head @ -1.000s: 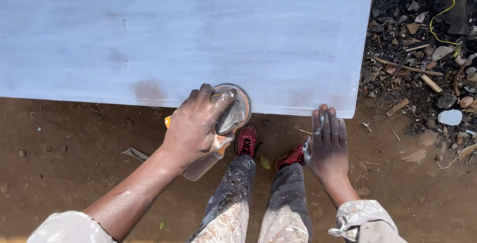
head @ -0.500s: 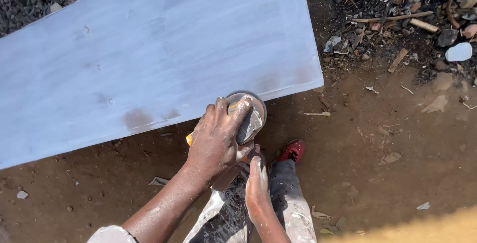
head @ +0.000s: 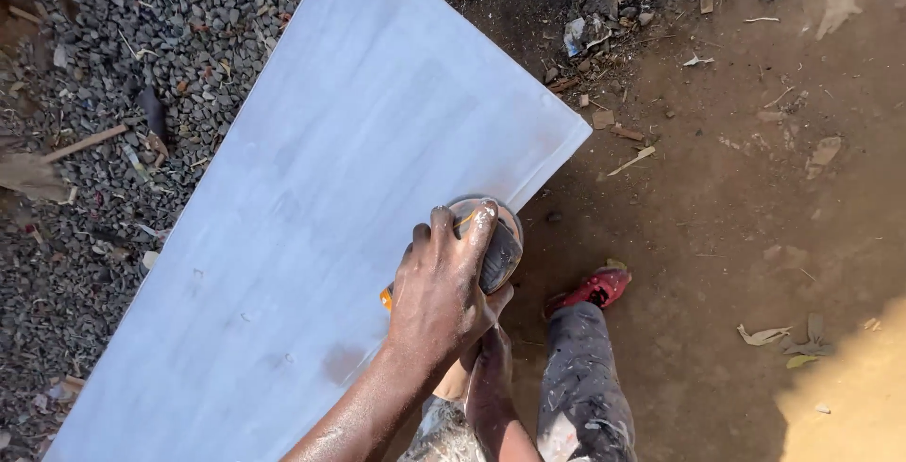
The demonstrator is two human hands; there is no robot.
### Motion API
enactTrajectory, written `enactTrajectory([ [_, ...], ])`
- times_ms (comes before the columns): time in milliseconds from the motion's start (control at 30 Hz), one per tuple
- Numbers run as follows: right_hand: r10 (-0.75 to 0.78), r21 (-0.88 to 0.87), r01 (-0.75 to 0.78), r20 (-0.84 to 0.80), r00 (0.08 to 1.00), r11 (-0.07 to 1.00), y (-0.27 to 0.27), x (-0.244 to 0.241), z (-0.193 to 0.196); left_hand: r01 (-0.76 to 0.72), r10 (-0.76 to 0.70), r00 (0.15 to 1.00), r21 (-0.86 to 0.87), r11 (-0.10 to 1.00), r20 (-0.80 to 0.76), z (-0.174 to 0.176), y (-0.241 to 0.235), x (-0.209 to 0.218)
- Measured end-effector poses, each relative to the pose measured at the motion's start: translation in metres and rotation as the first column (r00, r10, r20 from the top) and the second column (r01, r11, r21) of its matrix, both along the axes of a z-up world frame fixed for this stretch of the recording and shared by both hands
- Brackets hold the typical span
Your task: The person uses an electric sander to smooth the surface of a white wooden board. They then flip the board to reveal it is a cabinet and continue sanding the edges and interior compartments.
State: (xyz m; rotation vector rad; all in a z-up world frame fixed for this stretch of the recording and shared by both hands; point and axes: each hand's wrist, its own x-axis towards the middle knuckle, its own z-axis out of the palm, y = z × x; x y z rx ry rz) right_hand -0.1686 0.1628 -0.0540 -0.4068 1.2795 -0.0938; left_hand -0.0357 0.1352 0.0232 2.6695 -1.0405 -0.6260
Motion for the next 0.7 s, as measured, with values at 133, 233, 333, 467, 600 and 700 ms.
enactTrajectory([
  [133, -0.058, -0.134, 0.075, 0.129, 0.99, 0.988, 0.006, 0.003, -0.018, -0.005, 0.005, 1.0, -0.012, 1.0, 0.016, -0.002, -0.004, 0.006],
  [233, -0.059, -0.065, 0.06, 0.024, 0.998, 0.996, 0.004, 0.016, -0.021, -0.015, 0.015, 1.0, -0.011, 1.0, 0.0, -0.002, -0.006, 0.013],
  [333, -0.127, -0.049, 0.129, 0.045, 0.991, 0.99, 0.007, 0.01, -0.015, 0.047, -0.046, 0.999, -0.009, 0.999, 0.014, 0.0, -0.006, 0.004],
  [467, -0.107, 0.006, 0.107, 0.05, 0.993, 0.994, -0.001, 0.018, -0.014, 0.037, -0.037, 0.999, 0.011, 0.999, 0.023, 0.002, -0.013, 0.008],
  [600, -0.09, -0.022, 0.091, 0.061, 0.994, 0.996, -0.008, 0.026, -0.004, 0.069, -0.07, 0.997, 0.024, 0.997, 0.022, 0.001, -0.017, 0.012],
  [700, -0.044, -0.024, 0.045, 0.042, 0.998, 0.999, -0.004, 0.026, 0.01, 0.069, -0.067, 0.997, 0.086, 0.994, -0.023, 0.003, -0.01, 0.01],
])
